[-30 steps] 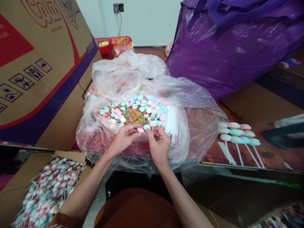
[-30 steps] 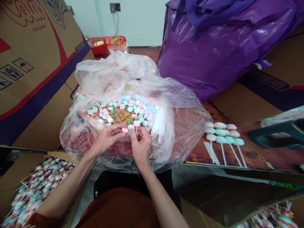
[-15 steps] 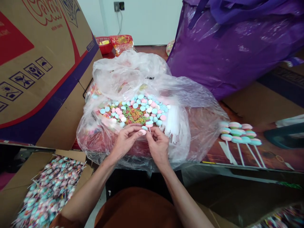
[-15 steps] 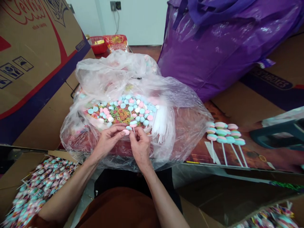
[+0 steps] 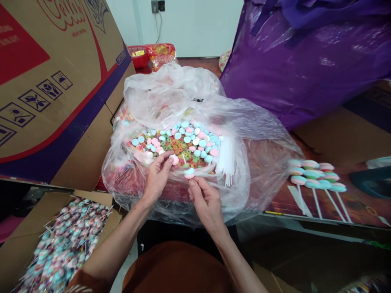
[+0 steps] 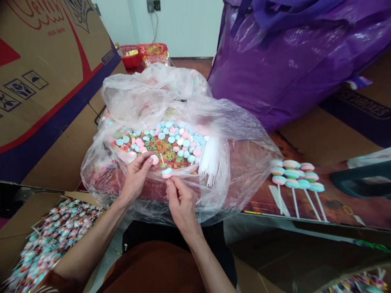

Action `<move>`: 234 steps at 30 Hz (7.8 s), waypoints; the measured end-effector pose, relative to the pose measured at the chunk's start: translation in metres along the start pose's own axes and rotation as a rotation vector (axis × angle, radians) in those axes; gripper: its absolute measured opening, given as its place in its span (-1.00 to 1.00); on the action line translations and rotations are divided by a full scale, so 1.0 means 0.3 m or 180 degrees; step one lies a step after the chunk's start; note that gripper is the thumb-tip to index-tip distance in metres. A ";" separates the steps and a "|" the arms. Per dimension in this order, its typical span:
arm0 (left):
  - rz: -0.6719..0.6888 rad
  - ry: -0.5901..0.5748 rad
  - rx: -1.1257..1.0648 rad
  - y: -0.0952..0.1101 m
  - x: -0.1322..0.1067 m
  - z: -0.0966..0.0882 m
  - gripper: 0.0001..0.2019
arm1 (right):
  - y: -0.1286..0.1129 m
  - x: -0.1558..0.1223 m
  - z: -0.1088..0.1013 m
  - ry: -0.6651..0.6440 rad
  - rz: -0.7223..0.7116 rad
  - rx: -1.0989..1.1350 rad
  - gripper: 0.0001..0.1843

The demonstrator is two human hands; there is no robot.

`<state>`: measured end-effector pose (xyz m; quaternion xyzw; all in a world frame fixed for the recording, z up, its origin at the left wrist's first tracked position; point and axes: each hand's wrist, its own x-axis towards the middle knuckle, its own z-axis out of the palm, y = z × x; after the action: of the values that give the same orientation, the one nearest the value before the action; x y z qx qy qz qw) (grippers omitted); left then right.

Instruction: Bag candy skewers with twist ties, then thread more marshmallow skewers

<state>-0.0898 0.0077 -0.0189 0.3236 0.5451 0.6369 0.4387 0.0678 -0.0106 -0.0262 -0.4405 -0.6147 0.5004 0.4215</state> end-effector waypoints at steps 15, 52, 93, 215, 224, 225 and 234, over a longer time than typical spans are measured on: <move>0.0161 -0.0210 0.0047 -0.010 0.004 -0.028 -0.55 | 0.037 -0.029 0.012 -0.0189 -0.0031 -0.0424 -0.69; 0.1459 -0.0296 0.1630 -0.018 -0.020 -0.059 -0.76 | -0.042 0.004 0.078 -0.0237 0.0758 0.0580 -0.66; 0.0299 -0.0578 0.0275 -0.006 0.151 0.037 -0.69 | 0.015 0.008 -0.011 0.0133 0.0353 0.0147 -0.64; 0.0176 -0.0182 0.0121 0.016 0.033 -0.002 -0.68 | 0.034 -0.022 -0.005 0.0014 -0.0432 -0.0512 -0.71; 0.0171 -0.0074 -0.0042 -0.003 0.027 -0.004 -0.66 | 0.051 -0.022 -0.005 -0.0040 -0.0364 -0.0477 -0.69; 0.0179 -0.0064 -0.0033 -0.005 0.027 -0.004 -0.66 | 0.052 -0.020 -0.005 -0.0049 -0.0362 -0.0457 -0.69; 0.0467 -0.0018 0.0461 0.001 0.014 -0.019 -0.75 | 0.057 -0.016 -0.010 -0.0114 -0.0162 -0.0370 -0.69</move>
<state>-0.0967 0.0093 -0.0200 0.3953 0.5634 0.6253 0.3679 0.0739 -0.0126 -0.0431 -0.4394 -0.6612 0.4609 0.3966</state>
